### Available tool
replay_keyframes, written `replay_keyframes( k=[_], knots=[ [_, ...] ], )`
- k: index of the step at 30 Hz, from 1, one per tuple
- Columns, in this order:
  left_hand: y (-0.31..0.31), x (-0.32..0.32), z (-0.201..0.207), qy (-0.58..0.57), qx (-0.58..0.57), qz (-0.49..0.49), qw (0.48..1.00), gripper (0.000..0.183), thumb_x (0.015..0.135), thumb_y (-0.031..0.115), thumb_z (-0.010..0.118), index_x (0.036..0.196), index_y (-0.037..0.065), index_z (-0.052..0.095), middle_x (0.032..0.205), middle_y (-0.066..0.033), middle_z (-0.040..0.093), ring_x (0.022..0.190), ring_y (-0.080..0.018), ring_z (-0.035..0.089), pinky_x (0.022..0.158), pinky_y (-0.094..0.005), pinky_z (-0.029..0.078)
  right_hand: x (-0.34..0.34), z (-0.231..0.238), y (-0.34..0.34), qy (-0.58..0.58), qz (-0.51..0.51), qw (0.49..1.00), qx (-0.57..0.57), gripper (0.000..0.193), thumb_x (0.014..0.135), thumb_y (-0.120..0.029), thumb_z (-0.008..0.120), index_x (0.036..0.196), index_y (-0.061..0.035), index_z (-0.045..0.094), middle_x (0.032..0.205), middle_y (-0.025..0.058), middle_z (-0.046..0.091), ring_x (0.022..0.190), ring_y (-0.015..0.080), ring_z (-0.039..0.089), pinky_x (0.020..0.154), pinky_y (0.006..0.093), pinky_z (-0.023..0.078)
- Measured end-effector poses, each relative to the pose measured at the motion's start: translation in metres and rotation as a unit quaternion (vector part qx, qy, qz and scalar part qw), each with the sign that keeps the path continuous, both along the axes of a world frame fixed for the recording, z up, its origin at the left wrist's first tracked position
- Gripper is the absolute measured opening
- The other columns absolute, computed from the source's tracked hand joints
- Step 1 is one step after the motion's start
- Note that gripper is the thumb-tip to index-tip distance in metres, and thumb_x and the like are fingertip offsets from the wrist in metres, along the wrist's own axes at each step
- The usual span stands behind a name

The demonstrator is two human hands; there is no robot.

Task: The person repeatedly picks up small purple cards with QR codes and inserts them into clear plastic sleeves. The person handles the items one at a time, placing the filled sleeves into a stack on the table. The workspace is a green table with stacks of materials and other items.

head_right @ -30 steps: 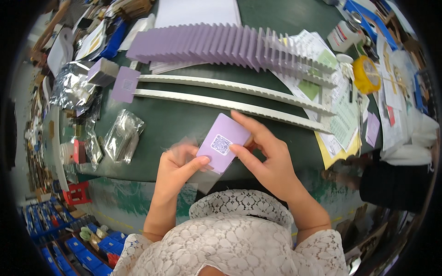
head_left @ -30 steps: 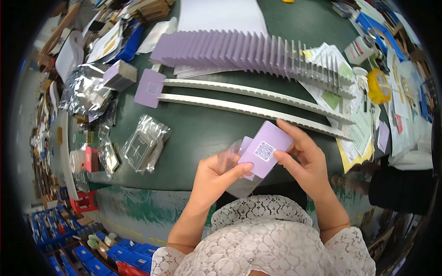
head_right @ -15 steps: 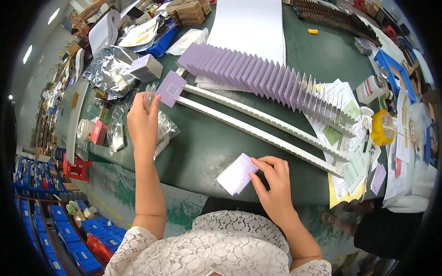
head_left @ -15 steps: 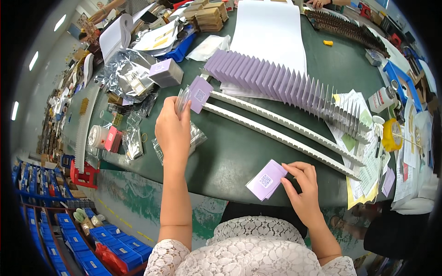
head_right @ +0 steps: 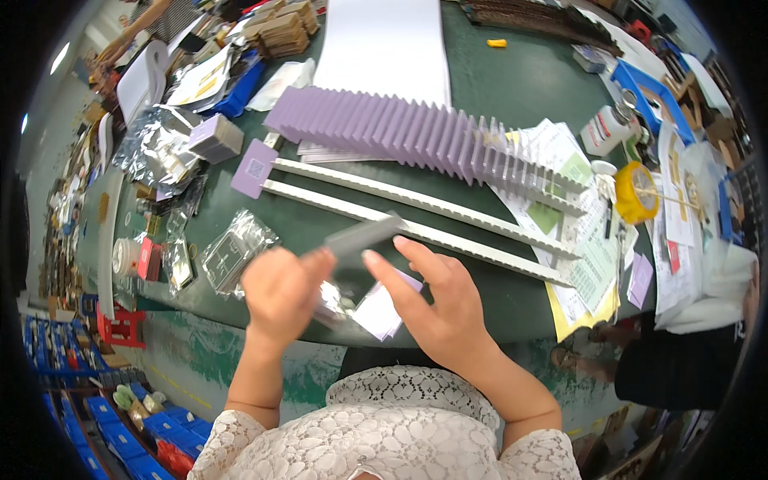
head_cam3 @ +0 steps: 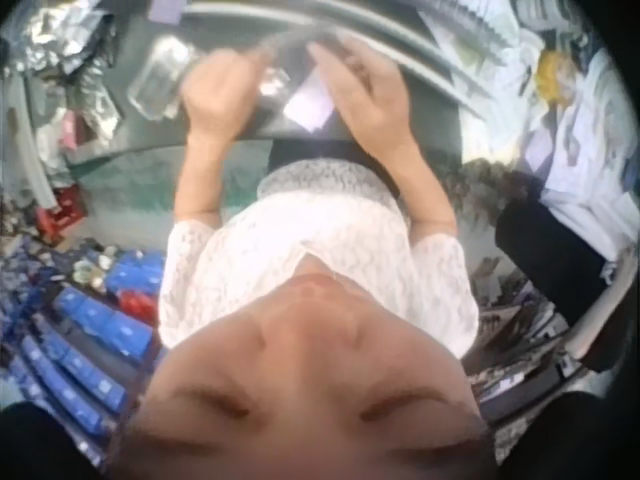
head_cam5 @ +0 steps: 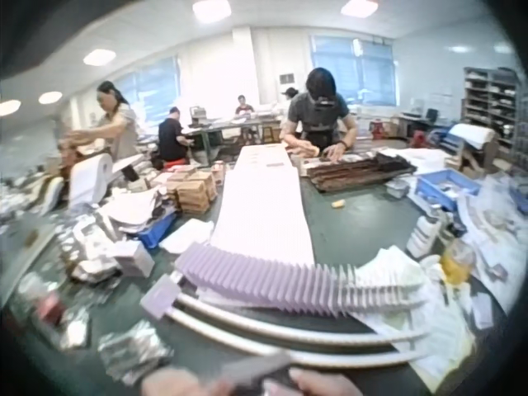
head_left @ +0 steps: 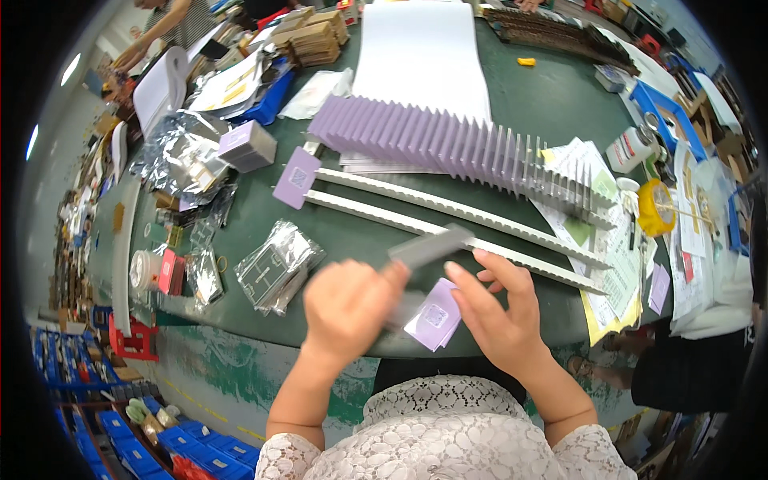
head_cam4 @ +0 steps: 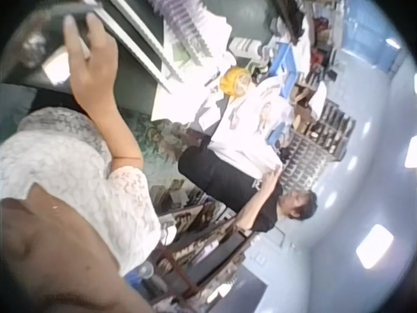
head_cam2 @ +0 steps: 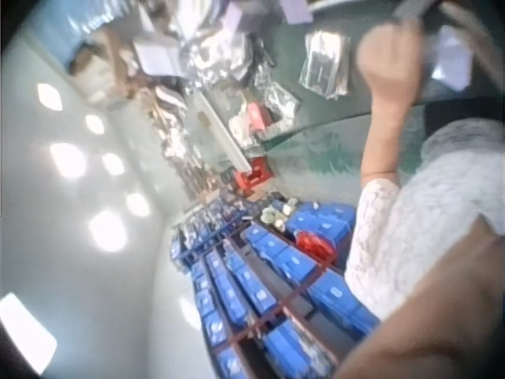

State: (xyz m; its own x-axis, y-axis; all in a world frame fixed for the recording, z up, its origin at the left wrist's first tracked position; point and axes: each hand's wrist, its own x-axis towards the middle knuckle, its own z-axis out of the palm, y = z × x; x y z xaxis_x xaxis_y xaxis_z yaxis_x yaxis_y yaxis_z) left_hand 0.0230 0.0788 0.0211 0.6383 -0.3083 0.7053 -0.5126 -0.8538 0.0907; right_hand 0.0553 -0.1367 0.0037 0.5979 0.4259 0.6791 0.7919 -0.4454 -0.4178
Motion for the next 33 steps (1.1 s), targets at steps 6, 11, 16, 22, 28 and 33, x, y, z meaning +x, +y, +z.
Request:
replay_keyframes(
  k=[6, 11, 16, 22, 28, 33],
  knots=[
    [-0.038, -0.018, 0.001, 0.217, -0.319, -0.034, 0.922, 0.037, 0.071, -0.002, 0.073, 0.107, 0.004, 0.066, 0.064, 0.0006, 0.045, 0.053, -0.0097, 0.043, 0.049, -0.0239, 0.034, 0.003, -0.016, -0.023, 0.024, -0.036, 0.997, 0.069, 0.034, 0.069, 0.011, 0.07, 0.098, -0.006, 0.07, 0.099, 0.0082, 0.055, 0.082, 0.0188, 0.06, 0.068, 0.0272, 0.051],
    [-0.026, -0.022, -0.025, 0.417, -0.635, -0.11, 0.641, 0.041, 0.096, 0.02, 0.05, 0.13, -0.002, 0.045, 0.071, -0.0065, 0.054, 0.066, -0.0169, 0.059, 0.064, -0.0297, 0.05, 0.001, -0.019, -0.04, 0.113, -0.035, 0.979, 0.166, 0.032, 0.072, 0.015, 0.065, 0.097, -0.0044, 0.069, 0.108, 0.0105, 0.057, 0.1, 0.0228, 0.063, 0.082, 0.0291, 0.053],
    [-0.036, -0.024, -0.019, 0.447, -0.661, -0.084, 0.597, 0.039, 0.1, 0.022, 0.041, 0.123, -0.009, 0.05, 0.071, -0.0113, 0.061, 0.07, -0.0228, 0.065, 0.071, -0.0342, 0.052, -0.001, -0.027, -0.043, 0.162, -0.031, 0.967, 0.194, 0.032, 0.072, 0.016, 0.064, 0.097, -0.0039, 0.068, 0.116, 0.0126, 0.057, 0.1, 0.0241, 0.063, 0.085, 0.0312, 0.052],
    [-0.046, -0.026, -0.02, 0.449, -0.621, -0.018, 0.642, 0.027, 0.097, 0.013, 0.051, 0.107, -0.007, 0.065, 0.086, -0.0138, 0.07, 0.083, -0.0183, 0.067, 0.08, -0.0305, 0.052, -0.003, -0.026, -0.042, 0.185, -0.01, 0.955, 0.231, 0.03, 0.072, 0.015, 0.065, 0.096, -0.0033, 0.068, 0.114, 0.0126, 0.059, 0.099, 0.0243, 0.063, 0.083, 0.0308, 0.053],
    [-0.047, -0.03, -0.033, 0.447, -0.603, -0.056, 0.659, 0.015, 0.089, 0.004, 0.062, 0.097, -0.007, 0.067, 0.082, -0.0158, 0.069, 0.076, -0.0208, 0.067, 0.073, -0.0299, 0.053, -0.004, -0.024, -0.045, 0.194, 0.002, 0.96, 0.202, 0.031, 0.071, 0.016, 0.064, 0.095, -0.0024, 0.068, 0.11, 0.0121, 0.062, 0.098, 0.0237, 0.064, 0.081, 0.0301, 0.054],
    [-0.049, -0.028, -0.031, 0.499, -0.649, -0.078, 0.569, 0.013, 0.089, 0.004, 0.062, 0.097, -0.006, 0.065, 0.083, -0.0149, 0.068, 0.074, -0.0197, 0.067, 0.067, -0.0279, 0.052, -0.003, -0.026, -0.041, 0.181, 0.021, 0.96, 0.214, 0.033, 0.07, 0.017, 0.064, 0.096, -0.0026, 0.068, 0.114, 0.0137, 0.06, 0.099, 0.0232, 0.063, 0.083, 0.0307, 0.055]
  ],
)
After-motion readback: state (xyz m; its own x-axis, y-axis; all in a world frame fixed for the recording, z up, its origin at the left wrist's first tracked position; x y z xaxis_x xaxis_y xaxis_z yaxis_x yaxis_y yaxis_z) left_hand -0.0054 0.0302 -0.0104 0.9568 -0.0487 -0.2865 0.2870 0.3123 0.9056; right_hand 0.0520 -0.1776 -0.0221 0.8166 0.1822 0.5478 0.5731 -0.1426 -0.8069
